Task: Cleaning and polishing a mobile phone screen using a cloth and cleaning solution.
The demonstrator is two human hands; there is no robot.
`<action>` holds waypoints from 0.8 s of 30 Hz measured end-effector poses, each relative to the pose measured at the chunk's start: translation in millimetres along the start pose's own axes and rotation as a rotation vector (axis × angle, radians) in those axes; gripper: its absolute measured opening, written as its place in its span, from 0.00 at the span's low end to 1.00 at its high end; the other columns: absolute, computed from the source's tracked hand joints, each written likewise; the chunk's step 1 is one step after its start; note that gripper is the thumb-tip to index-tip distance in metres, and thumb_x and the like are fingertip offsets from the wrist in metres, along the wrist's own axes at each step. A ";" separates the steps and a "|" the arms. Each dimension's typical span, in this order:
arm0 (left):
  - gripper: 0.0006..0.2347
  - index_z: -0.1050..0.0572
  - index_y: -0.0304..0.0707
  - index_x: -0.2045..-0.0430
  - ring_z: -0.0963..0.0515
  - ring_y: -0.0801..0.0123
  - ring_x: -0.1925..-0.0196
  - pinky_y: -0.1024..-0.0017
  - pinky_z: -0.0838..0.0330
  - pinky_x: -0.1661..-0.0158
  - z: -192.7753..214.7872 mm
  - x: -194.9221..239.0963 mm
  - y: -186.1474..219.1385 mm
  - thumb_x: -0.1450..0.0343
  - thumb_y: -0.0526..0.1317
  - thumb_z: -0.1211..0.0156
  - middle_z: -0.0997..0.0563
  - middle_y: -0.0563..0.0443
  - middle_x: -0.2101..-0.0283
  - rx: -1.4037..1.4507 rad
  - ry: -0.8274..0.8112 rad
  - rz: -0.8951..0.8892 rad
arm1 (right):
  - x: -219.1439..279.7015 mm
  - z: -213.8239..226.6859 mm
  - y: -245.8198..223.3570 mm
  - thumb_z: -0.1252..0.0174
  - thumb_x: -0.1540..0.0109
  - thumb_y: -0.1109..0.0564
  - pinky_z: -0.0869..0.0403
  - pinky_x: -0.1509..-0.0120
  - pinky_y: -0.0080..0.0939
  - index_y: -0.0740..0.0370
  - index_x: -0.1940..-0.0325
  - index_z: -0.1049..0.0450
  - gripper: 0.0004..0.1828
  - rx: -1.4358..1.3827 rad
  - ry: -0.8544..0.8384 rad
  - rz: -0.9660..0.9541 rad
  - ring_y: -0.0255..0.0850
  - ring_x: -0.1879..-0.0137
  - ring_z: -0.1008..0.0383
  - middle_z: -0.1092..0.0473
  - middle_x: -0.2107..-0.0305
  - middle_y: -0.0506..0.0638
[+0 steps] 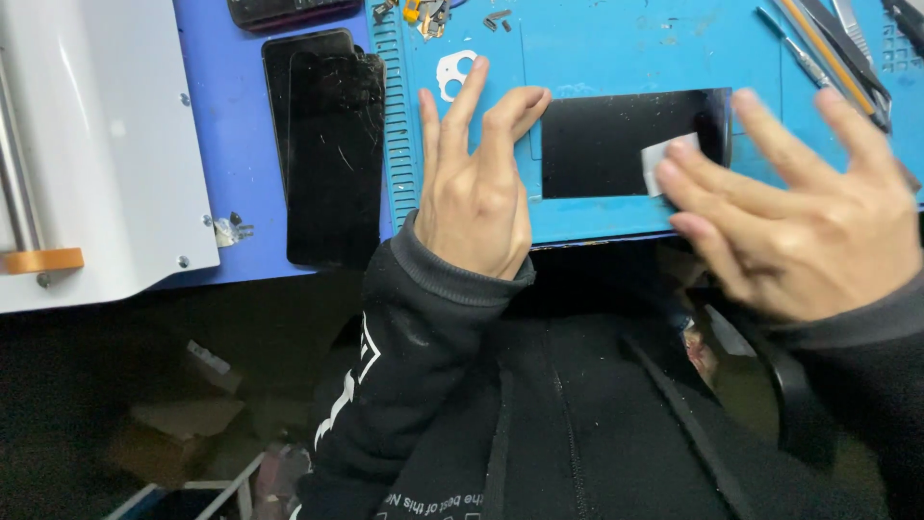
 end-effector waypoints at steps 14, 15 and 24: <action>0.20 0.33 0.31 0.38 0.43 0.43 0.22 0.32 0.59 0.24 -1.3 0.1 -0.8 0.27 0.24 0.50 0.17 0.45 0.45 -0.035 -0.001 0.007 | 5.1 0.2 7.4 0.47 0.35 0.44 0.38 0.24 0.58 0.43 0.37 0.20 0.23 -0.186 0.037 -0.009 0.47 0.31 0.28 0.21 0.46 0.44; 0.19 0.33 0.31 0.38 0.43 0.42 0.22 0.32 0.60 0.24 -0.5 0.3 -1.2 0.26 0.25 0.50 0.17 0.44 0.43 -0.022 0.002 0.005 | 4.7 1.2 8.4 0.47 0.36 0.43 0.37 0.25 0.54 0.40 0.38 0.21 0.24 -0.009 0.003 -0.016 0.43 0.32 0.28 0.21 0.46 0.41; 0.18 0.32 0.32 0.39 0.44 0.41 0.22 0.31 0.60 0.25 0.5 -2.0 2.9 0.25 0.31 0.43 0.16 0.45 0.45 -0.007 0.013 -0.003 | 9.5 0.8 12.4 0.44 0.37 0.44 0.38 0.25 0.53 0.44 0.42 0.18 0.21 0.033 -0.031 -0.003 0.43 0.31 0.27 0.21 0.46 0.39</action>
Point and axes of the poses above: each hand's wrist, its own x-axis away from the middle knuckle, its own z-axis out of the back of the hand, y = z × x, the point moved 1 cm from there along -x, towards the middle knuckle
